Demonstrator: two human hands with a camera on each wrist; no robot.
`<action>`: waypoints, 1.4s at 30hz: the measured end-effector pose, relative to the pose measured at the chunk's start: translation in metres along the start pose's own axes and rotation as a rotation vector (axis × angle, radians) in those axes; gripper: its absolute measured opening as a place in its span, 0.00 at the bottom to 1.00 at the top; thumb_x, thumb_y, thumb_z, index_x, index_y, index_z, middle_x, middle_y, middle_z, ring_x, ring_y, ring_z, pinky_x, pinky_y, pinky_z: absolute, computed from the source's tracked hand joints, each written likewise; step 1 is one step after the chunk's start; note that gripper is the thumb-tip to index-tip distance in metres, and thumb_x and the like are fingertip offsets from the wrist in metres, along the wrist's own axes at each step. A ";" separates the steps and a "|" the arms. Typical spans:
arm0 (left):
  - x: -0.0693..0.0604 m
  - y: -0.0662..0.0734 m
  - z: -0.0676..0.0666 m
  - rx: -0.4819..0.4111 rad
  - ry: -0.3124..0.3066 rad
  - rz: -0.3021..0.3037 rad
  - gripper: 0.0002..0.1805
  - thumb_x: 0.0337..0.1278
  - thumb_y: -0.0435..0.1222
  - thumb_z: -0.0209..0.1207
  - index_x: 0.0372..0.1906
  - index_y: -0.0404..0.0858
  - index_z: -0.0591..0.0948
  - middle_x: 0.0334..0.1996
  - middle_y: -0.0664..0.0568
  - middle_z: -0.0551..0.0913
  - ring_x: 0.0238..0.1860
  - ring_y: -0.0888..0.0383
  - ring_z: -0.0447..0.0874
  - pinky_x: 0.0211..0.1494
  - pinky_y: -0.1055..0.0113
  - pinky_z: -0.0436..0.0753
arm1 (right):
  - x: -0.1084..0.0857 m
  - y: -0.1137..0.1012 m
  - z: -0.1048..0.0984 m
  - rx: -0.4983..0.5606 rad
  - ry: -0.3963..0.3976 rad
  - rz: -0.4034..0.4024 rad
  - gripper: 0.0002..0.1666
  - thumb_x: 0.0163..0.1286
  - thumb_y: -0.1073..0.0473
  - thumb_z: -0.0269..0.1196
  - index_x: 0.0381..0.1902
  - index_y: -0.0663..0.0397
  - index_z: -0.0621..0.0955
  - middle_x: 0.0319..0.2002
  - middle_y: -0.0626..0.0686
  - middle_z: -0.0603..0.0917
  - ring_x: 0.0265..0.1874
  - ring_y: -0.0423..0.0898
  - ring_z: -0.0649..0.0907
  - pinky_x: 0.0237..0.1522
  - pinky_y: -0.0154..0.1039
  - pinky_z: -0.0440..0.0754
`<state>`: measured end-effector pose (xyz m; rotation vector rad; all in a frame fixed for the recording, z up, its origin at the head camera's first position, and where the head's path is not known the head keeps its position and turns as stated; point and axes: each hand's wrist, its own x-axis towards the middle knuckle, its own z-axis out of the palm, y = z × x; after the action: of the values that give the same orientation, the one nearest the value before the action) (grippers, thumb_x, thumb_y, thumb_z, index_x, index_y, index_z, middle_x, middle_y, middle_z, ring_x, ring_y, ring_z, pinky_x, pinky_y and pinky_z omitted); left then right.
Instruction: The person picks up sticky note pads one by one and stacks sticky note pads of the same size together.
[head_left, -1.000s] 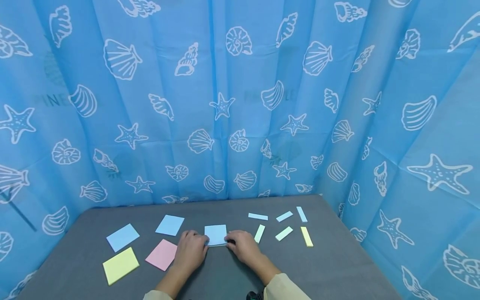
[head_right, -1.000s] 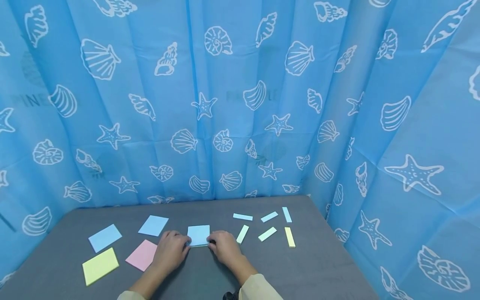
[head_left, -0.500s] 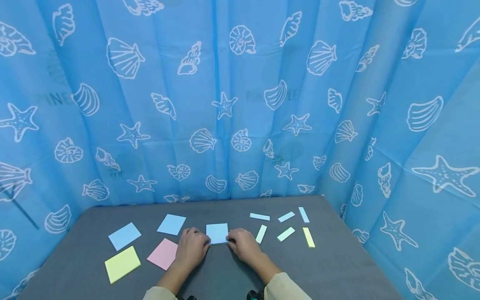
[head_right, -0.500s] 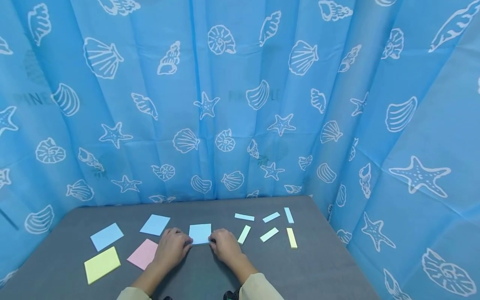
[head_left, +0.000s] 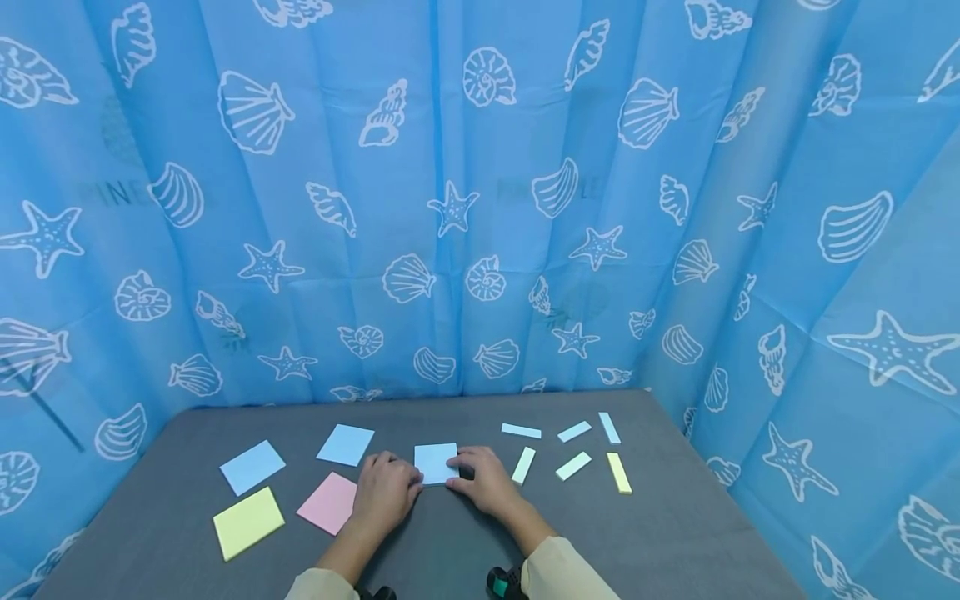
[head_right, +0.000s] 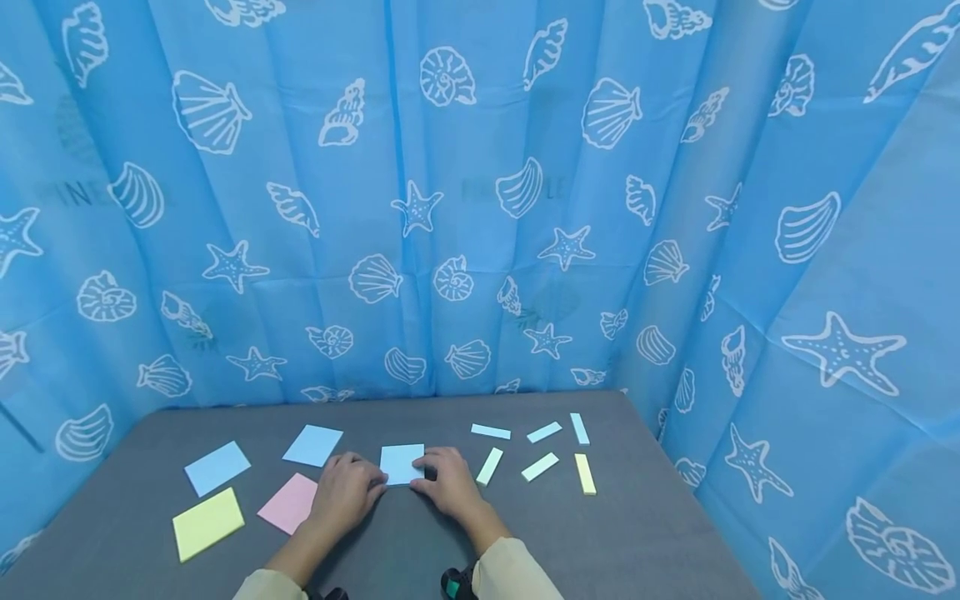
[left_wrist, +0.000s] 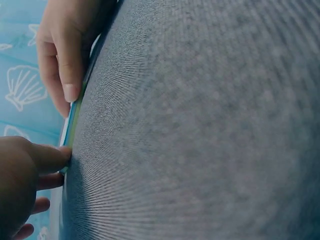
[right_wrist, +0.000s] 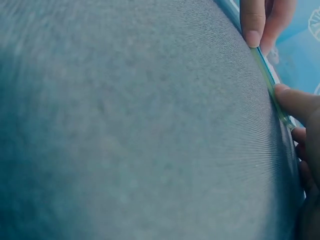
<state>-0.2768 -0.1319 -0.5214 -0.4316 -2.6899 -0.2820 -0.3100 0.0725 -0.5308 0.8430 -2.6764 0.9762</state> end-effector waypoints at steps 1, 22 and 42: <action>0.000 0.000 0.000 -0.009 0.002 -0.006 0.07 0.52 0.44 0.70 0.35 0.47 0.90 0.33 0.57 0.87 0.47 0.49 0.80 0.58 0.44 0.71 | 0.000 0.001 0.000 -0.002 -0.004 0.004 0.17 0.65 0.56 0.67 0.50 0.55 0.85 0.57 0.59 0.80 0.59 0.57 0.75 0.59 0.56 0.72; -0.001 -0.006 -0.002 -0.177 -0.093 -0.094 0.08 0.51 0.42 0.70 0.37 0.48 0.89 0.39 0.56 0.86 0.48 0.47 0.79 0.57 0.41 0.70 | -0.004 -0.001 -0.001 -0.026 -0.035 0.040 0.18 0.66 0.56 0.66 0.53 0.54 0.84 0.60 0.57 0.77 0.63 0.57 0.72 0.62 0.57 0.69; -0.025 -0.041 -0.034 -0.180 -0.097 -0.158 0.16 0.49 0.40 0.71 0.45 0.44 0.86 0.47 0.50 0.84 0.50 0.45 0.79 0.53 0.42 0.74 | -0.003 -0.004 -0.004 0.020 -0.031 0.048 0.19 0.64 0.57 0.68 0.53 0.55 0.84 0.60 0.58 0.77 0.64 0.58 0.71 0.62 0.57 0.68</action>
<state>-0.2570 -0.1854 -0.5066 -0.2908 -2.8103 -0.5652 -0.3054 0.0735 -0.5268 0.8079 -2.7294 1.0105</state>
